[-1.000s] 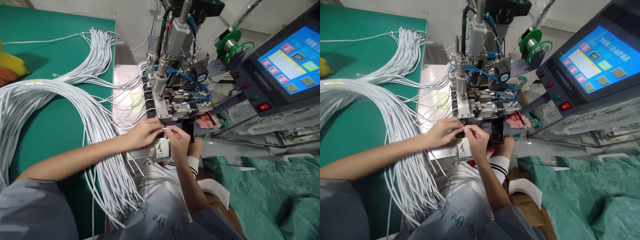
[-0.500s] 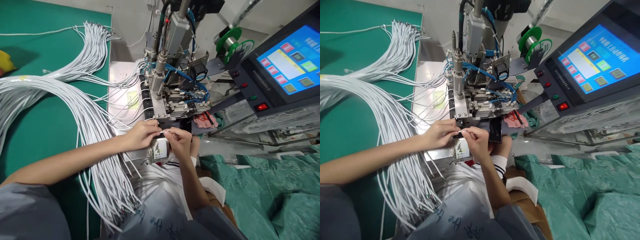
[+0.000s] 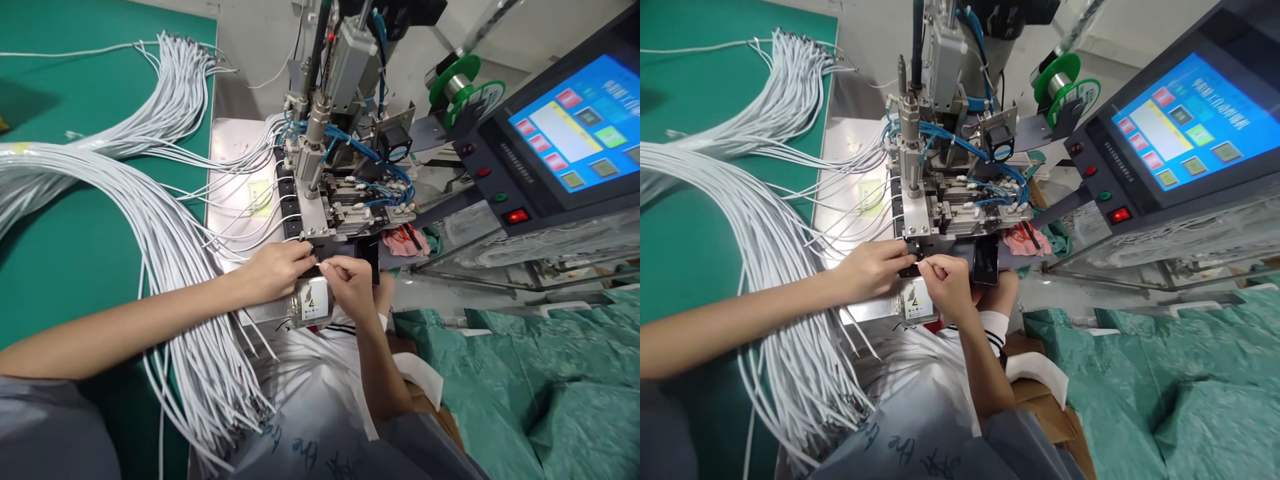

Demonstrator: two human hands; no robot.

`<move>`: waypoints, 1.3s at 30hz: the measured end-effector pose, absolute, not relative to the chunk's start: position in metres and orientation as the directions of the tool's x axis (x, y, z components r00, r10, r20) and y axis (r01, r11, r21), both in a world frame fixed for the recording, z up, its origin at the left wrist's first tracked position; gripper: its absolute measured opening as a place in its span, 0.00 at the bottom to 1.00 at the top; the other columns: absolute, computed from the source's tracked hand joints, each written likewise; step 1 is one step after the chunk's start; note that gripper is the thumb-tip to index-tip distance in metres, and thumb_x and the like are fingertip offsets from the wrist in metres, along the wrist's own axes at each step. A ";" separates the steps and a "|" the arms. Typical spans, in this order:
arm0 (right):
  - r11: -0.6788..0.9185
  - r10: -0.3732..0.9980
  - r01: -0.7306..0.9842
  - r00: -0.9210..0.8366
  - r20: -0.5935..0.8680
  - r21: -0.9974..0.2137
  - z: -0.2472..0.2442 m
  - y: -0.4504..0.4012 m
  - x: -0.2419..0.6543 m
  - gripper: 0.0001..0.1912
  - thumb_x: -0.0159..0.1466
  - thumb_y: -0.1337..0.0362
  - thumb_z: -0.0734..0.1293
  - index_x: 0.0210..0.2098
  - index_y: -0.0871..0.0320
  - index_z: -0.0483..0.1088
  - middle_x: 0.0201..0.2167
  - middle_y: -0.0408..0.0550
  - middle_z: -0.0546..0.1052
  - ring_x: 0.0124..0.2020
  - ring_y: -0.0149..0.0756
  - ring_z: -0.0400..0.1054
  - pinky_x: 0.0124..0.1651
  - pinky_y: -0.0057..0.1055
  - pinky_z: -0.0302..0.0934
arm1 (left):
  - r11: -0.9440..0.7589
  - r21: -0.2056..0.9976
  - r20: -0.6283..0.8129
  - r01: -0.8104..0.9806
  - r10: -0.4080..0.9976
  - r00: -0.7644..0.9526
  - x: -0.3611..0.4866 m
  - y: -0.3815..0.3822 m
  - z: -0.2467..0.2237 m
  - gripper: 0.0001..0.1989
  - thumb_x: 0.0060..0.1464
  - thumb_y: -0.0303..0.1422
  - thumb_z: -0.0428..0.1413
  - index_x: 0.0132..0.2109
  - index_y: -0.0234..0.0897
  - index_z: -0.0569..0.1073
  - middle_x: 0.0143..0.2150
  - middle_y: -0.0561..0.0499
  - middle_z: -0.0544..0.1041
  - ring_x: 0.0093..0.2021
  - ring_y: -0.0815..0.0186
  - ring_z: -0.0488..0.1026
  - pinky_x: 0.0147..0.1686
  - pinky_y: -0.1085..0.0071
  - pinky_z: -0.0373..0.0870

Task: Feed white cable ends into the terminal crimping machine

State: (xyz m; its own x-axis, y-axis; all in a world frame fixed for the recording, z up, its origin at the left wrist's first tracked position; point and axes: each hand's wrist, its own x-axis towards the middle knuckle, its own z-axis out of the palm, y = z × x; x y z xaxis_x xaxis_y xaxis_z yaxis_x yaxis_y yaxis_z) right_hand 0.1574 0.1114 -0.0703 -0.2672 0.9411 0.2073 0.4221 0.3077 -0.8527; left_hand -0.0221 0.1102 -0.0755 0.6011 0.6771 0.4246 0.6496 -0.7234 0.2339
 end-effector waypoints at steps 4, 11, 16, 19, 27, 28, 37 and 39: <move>0.268 0.963 0.314 -0.078 0.256 -0.911 -0.084 0.110 0.147 0.15 0.59 0.64 0.63 0.17 0.60 0.66 0.16 0.38 0.53 0.20 0.26 0.49 0.24 0.27 0.47 | -0.608 0.517 0.371 0.603 0.793 0.483 -0.017 0.109 -0.074 0.12 0.59 0.27 0.48 0.35 0.32 0.76 0.27 0.51 0.69 0.27 0.71 0.67 0.25 0.76 0.61; 0.135 0.991 0.310 -0.039 0.130 -0.941 -0.106 0.114 0.154 0.13 0.60 0.60 0.63 0.23 0.61 0.71 0.17 0.39 0.60 0.21 0.27 0.53 0.26 0.26 0.50 | -0.623 0.445 0.208 0.644 0.771 0.602 -0.019 0.114 -0.076 0.14 0.61 0.26 0.44 0.47 0.30 0.72 0.35 0.46 0.70 0.31 0.68 0.69 0.30 0.73 0.67; 0.012 0.994 0.239 -0.107 -0.014 -0.971 -0.128 0.130 0.168 0.12 0.60 0.61 0.61 0.26 0.60 0.70 0.20 0.41 0.68 0.22 0.28 0.58 0.27 0.27 0.52 | -0.661 0.217 0.015 0.719 0.738 0.674 -0.019 0.117 -0.079 0.18 0.54 0.21 0.45 0.51 0.27 0.69 0.39 0.43 0.69 0.29 0.66 0.71 0.29 0.70 0.69; -0.031 0.990 0.170 -0.134 -0.054 -0.985 -0.137 0.133 0.168 0.09 0.58 0.62 0.63 0.25 0.59 0.68 0.21 0.41 0.69 0.21 0.27 0.58 0.27 0.27 0.52 | -0.655 0.183 -0.020 0.733 0.743 0.669 -0.019 0.118 -0.079 0.19 0.54 0.21 0.44 0.51 0.27 0.69 0.40 0.43 0.69 0.29 0.66 0.71 0.29 0.69 0.70; -0.088 0.978 0.145 -0.173 -0.113 -0.986 -0.143 0.137 0.163 0.10 0.58 0.60 0.62 0.23 0.58 0.65 0.19 0.39 0.66 0.20 0.27 0.57 0.26 0.26 0.52 | -0.678 0.189 0.008 0.710 0.725 0.689 -0.019 0.118 -0.079 0.26 0.53 0.21 0.45 0.60 0.28 0.62 0.40 0.43 0.69 0.31 0.65 0.72 0.30 0.69 0.71; -0.097 0.976 0.142 -0.180 -0.122 -0.985 -0.143 0.138 0.164 0.11 0.58 0.59 0.62 0.23 0.58 0.64 0.19 0.39 0.65 0.20 0.27 0.57 0.25 0.26 0.51 | -0.684 0.186 0.012 0.706 0.720 0.694 -0.019 0.118 -0.078 0.25 0.54 0.21 0.45 0.59 0.28 0.63 0.40 0.43 0.69 0.31 0.65 0.72 0.30 0.70 0.71; -0.128 0.953 0.115 -0.260 -0.155 -0.985 -0.142 0.140 0.168 0.09 0.58 0.60 0.62 0.24 0.57 0.63 0.19 0.39 0.65 0.20 0.27 0.58 0.24 0.25 0.50 | -0.689 0.147 -0.030 0.709 0.714 0.700 -0.016 0.119 -0.075 0.22 0.55 0.21 0.45 0.57 0.29 0.67 0.40 0.43 0.69 0.29 0.66 0.71 0.29 0.69 0.70; -0.121 0.952 0.126 -0.267 -0.151 -0.985 -0.142 0.140 0.169 0.09 0.58 0.61 0.63 0.24 0.57 0.63 0.19 0.39 0.65 0.21 0.27 0.58 0.24 0.26 0.50 | -0.692 0.140 -0.023 0.708 0.713 0.701 -0.016 0.119 -0.075 0.22 0.55 0.21 0.45 0.57 0.30 0.67 0.40 0.43 0.69 0.29 0.66 0.71 0.29 0.69 0.70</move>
State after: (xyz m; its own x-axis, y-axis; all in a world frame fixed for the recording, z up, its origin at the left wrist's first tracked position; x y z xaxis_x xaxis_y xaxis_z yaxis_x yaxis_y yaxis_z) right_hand 0.1694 0.1405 -0.1417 -0.2670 0.9517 -0.1513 0.1263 -0.1211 -0.9846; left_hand -0.0162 0.1192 -0.0752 0.7010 0.7128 -0.0234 0.7083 -0.6919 0.1401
